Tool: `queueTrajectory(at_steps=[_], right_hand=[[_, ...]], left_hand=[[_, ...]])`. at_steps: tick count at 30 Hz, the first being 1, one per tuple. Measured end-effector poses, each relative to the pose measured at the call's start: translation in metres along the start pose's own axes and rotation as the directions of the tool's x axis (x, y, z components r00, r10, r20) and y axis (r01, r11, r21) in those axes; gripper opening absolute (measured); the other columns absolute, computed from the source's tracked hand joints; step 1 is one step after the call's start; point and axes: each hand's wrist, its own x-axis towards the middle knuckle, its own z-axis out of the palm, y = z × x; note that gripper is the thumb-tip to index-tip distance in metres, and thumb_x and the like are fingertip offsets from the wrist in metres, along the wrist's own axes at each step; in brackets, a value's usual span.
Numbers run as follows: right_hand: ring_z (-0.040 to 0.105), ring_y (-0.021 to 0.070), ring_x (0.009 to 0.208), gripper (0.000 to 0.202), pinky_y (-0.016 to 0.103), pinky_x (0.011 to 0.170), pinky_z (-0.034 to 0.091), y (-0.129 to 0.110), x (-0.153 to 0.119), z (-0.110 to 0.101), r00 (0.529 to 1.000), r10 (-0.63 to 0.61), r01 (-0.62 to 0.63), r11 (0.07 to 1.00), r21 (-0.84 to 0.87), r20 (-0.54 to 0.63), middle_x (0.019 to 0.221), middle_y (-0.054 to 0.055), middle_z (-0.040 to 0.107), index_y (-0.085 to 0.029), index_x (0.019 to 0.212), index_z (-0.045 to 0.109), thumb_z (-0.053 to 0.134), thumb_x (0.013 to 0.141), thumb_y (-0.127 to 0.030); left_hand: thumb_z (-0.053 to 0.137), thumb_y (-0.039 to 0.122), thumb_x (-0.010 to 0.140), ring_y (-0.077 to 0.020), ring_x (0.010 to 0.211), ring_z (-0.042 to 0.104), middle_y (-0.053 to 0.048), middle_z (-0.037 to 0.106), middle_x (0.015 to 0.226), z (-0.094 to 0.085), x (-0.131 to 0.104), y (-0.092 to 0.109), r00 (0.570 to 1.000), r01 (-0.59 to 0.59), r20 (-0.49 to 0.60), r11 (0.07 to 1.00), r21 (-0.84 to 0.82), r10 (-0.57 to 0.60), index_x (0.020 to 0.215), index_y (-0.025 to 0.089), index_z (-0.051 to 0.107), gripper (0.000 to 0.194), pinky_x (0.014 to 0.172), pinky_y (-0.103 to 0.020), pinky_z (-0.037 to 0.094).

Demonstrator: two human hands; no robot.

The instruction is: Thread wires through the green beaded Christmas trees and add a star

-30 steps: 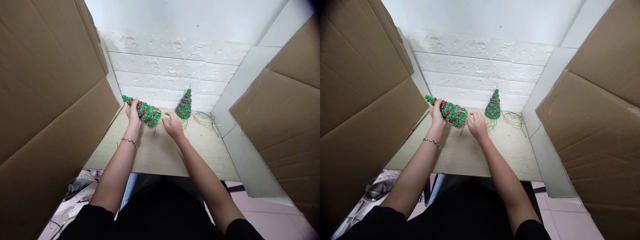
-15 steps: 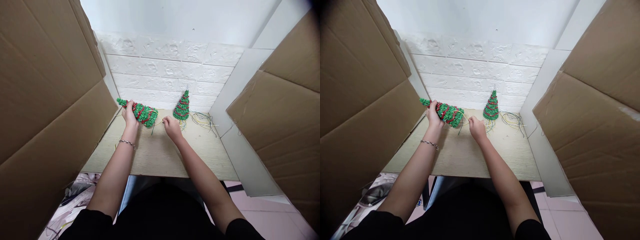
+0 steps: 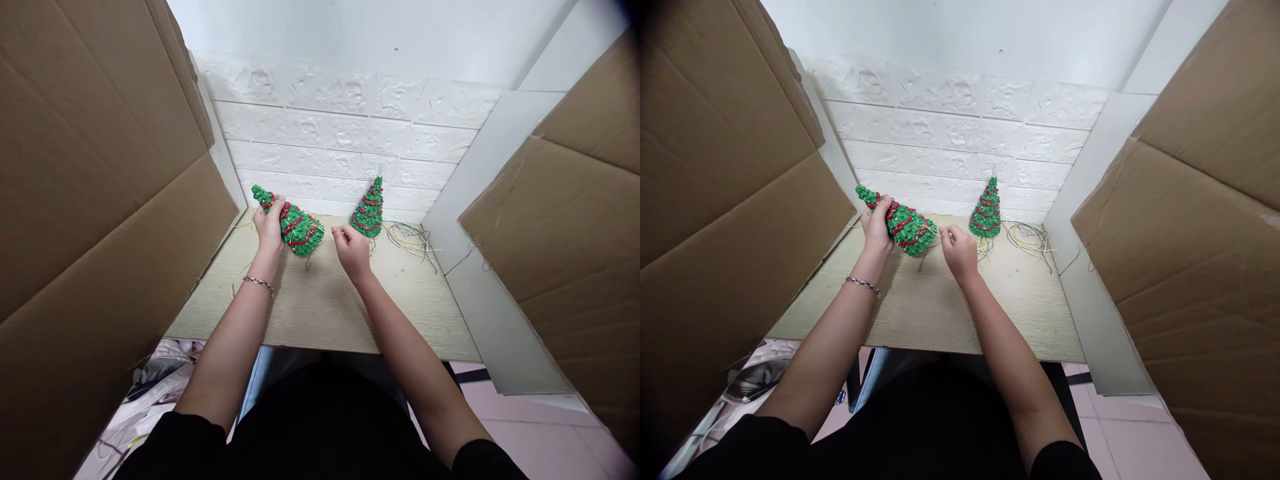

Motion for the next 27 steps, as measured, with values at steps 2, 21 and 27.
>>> queueTrajectory(at_steps=[2, 21, 27], right_hand=[[0.046, 0.013, 0.06, 0.035, 0.024, 0.061, 0.034, 0.0, 0.0, 0.001, 0.999, -0.031, 0.031, 0.999, -0.009, 0.015, 0.059, 0.0, 0.049, -0.018, 0.067, 0.052, 0.039, 0.086, -0.044], [0.05, 0.0178, 0.086, 0.023, 0.032, 0.079, 0.04, -0.002, -0.003, 0.007, 0.981, -0.173, 0.176, 0.984, 0.03, -0.092, 0.088, 0.008, 0.055, -0.018, 0.088, 0.051, 0.035, 0.09, -0.034], [0.049, 0.0187, 0.09, 0.028, 0.033, 0.084, 0.038, 0.005, -0.003, 0.011, 0.993, -0.104, 0.099, 0.992, -0.079, -0.063, 0.09, 0.009, 0.055, -0.017, 0.08, 0.058, 0.038, 0.089, -0.034]], left_hand=[[0.075, 0.032, 0.058, -0.009, 0.056, 0.05, 0.001, 0.053, 0.064, 0.003, -0.003, 0.001, 0.998, 0.01, 0.056, 1.0, 0.004, -0.011, 0.071, 0.016, 0.059, 0.026, 0.057, -0.023, 0.044], [0.076, 0.033, 0.056, -0.0111, 0.058, 0.054, -0.001, 0.057, 0.068, 0.007, -0.005, 0.005, 0.991, 0.091, 0.099, 0.994, -0.064, -0.084, 0.071, 0.016, 0.061, 0.027, 0.06, -0.027, 0.046], [0.075, 0.034, 0.055, -0.0104, 0.056, 0.051, 0.0, 0.055, 0.065, -0.002, 0.008, 0.012, 0.999, 0.033, -0.012, 0.998, -0.058, -0.034, 0.066, 0.016, 0.058, 0.027, 0.058, -0.026, 0.045]])
